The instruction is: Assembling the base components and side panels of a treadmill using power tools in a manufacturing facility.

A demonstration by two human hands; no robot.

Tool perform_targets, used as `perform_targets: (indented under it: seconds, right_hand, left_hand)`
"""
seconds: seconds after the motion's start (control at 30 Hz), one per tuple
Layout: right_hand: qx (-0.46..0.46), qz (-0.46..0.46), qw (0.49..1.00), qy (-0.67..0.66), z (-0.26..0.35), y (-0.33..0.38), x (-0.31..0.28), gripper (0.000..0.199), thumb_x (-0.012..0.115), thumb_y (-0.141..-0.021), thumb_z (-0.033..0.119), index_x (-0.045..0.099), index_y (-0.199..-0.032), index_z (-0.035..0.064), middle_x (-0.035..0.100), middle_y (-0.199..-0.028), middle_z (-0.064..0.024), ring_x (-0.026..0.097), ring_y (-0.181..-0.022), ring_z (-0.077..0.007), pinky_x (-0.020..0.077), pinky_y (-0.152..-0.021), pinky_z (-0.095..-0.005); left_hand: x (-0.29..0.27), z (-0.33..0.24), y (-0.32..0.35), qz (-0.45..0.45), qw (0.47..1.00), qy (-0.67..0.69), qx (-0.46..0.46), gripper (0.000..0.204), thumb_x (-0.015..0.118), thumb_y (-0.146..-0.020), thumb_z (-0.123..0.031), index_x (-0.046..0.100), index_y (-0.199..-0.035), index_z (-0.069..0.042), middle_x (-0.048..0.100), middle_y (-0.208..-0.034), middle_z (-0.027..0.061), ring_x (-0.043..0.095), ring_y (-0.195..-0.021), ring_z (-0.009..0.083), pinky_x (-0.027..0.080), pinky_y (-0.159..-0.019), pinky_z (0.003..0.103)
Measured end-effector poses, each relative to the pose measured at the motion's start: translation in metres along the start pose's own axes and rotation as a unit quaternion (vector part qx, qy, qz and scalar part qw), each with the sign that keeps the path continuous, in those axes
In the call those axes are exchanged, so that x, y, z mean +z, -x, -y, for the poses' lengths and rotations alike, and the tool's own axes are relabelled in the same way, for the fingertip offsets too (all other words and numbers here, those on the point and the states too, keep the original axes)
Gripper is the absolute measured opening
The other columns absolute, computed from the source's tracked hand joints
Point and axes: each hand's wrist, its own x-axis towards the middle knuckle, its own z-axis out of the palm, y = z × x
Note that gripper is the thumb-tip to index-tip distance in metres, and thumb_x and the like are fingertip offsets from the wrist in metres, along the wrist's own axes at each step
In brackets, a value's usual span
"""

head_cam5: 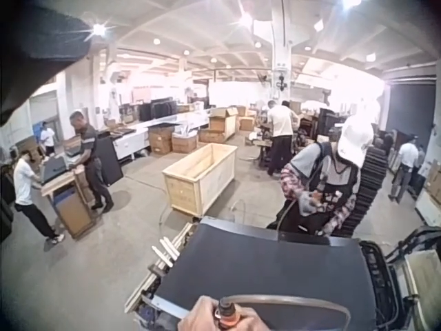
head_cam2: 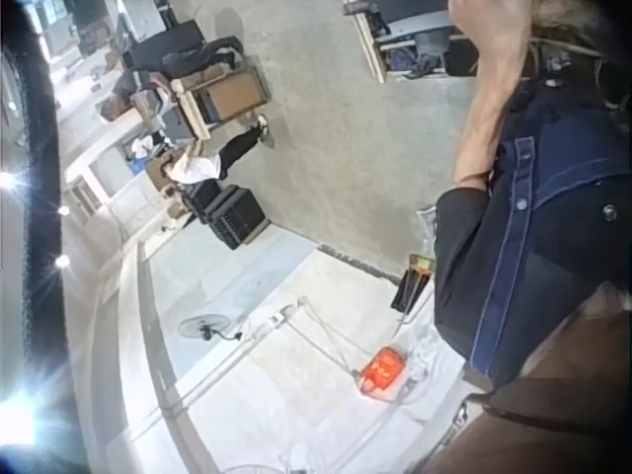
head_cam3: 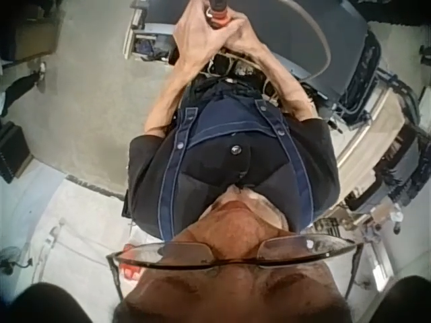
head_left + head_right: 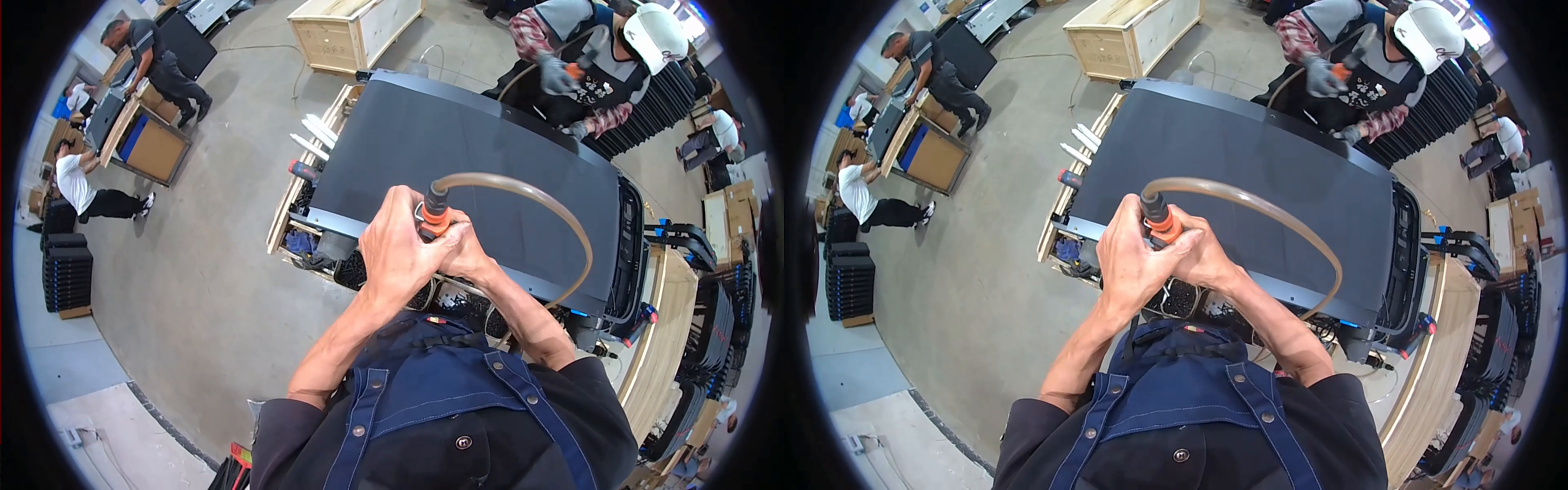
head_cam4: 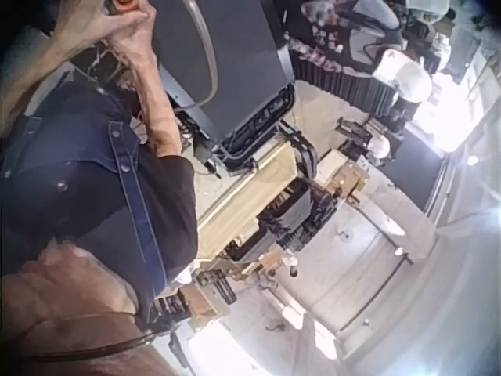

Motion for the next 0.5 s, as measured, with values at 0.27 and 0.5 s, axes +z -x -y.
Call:
perform_targets:
  seconds: [0.27, 0.5]
  right_hand:
    - [0.031, 0.085, 0.995, -0.028, 0.005, -0.011, -0.005, 0.04, 0.077, -0.074, 0.003, 0.063, -0.111, 0.001, 0.063, -0.1, -0.001, 0.053, -0.092, -0.0085, 0.0486, -0.084, -0.0298]
    - [0.019, 0.105, 0.994, -0.036, -0.013, -0.005, -0.008, 0.039, 0.076, -0.073, 0.004, 0.062, -0.11, 0.001, 0.062, -0.098, -0.0007, 0.052, -0.09, -0.0087, 0.0475, -0.083, -0.0289]
  left_hand:
    - [0.014, 0.005, 0.006, -0.093, 0.992, -0.081, 0.005, 0.055, 0.089, -0.068, -0.035, 0.055, -0.094, -0.002, 0.059, -0.09, 0.0123, 0.065, -0.077, 0.0328, 0.051, -0.063, 0.044]
    - [0.026, 0.017, 0.016, -0.108, 0.992, -0.069, -0.006, 0.058, 0.09, -0.068, -0.038, 0.053, -0.096, -0.002, 0.06, -0.088, 0.013, 0.065, -0.075, 0.0324, 0.052, -0.063, 0.043]
